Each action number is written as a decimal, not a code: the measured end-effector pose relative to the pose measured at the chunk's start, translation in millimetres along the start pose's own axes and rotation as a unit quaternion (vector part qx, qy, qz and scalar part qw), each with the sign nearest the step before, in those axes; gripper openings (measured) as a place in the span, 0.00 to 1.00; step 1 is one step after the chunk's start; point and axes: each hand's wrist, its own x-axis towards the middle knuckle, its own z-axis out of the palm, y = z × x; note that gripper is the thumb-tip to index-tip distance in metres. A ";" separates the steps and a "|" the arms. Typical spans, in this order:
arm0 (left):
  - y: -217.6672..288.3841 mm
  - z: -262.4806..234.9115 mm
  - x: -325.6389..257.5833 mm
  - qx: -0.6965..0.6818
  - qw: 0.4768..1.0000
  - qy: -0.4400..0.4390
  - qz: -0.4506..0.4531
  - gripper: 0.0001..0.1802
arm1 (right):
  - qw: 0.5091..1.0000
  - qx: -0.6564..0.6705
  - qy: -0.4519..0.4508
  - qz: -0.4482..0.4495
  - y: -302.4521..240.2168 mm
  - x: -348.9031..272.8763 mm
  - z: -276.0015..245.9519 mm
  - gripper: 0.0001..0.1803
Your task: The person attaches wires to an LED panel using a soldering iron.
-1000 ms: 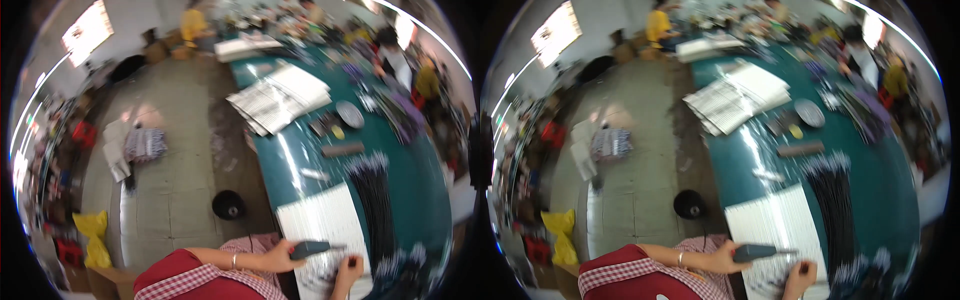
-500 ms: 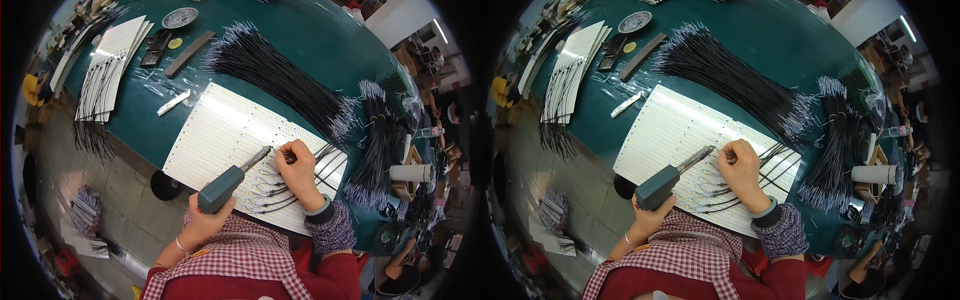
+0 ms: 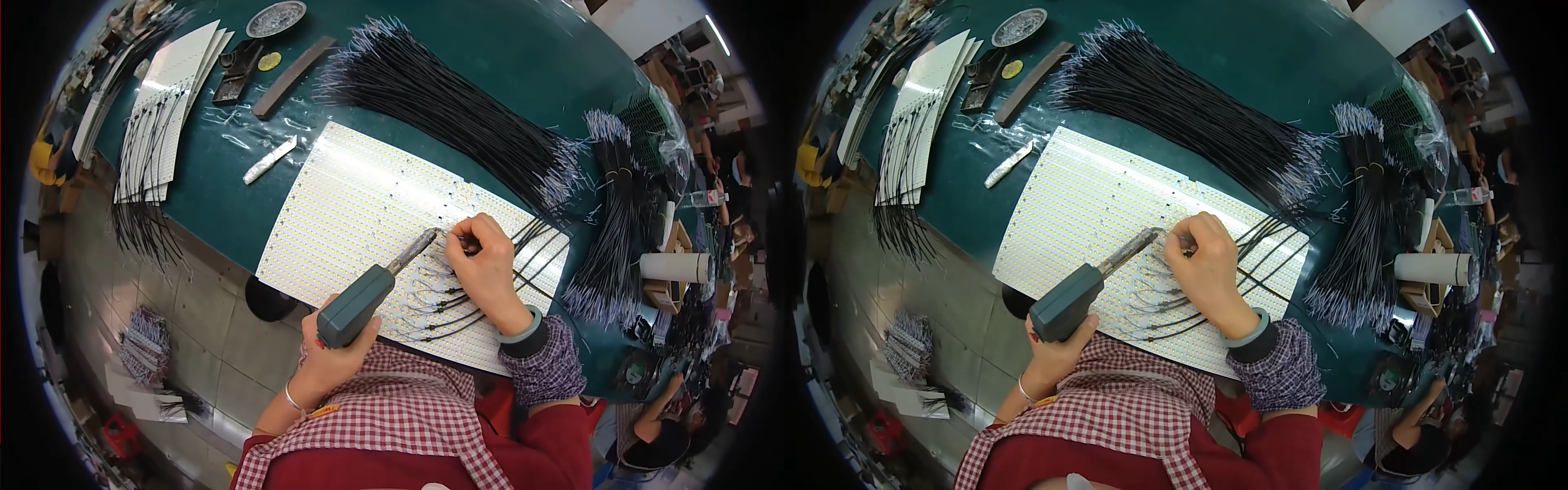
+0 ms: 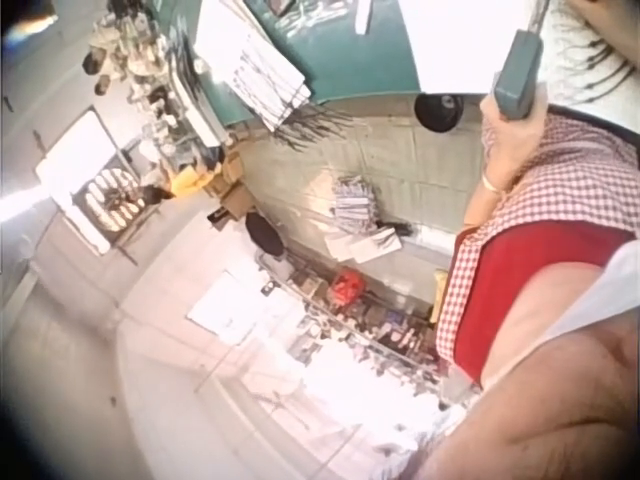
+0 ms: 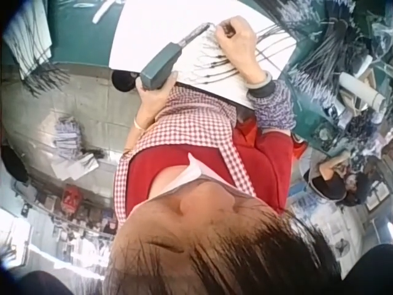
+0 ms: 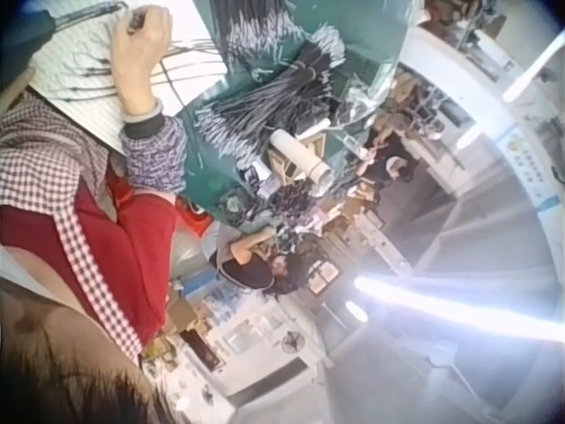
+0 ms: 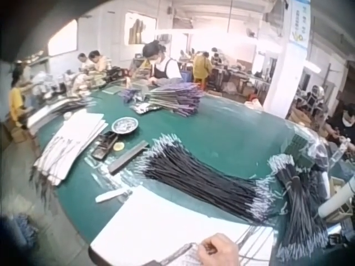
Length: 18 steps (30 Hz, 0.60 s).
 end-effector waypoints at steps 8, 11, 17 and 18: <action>-5.4 -2.2 -5.5 0.021 1.000 0.010 -0.003 0.08 | 1.000 -0.012 -0.002 -0.003 -0.4 0.0 -0.5 0.05; -6.7 -4.1 -7.4 0.022 1.000 0.019 -0.003 0.08 | 1.000 -0.002 -0.006 0.005 -1.1 0.0 -0.5 0.05; -4.4 -5.3 -11.2 0.010 0.999 0.043 -0.027 0.10 | 1.000 -0.007 -0.009 0.003 -1.6 0.1 -1.6 0.04; -3.3 -5.4 -10.9 -0.042 0.995 0.052 -0.076 0.12 | 1.000 -0.009 -0.009 0.003 -1.4 -0.1 -1.6 0.05</action>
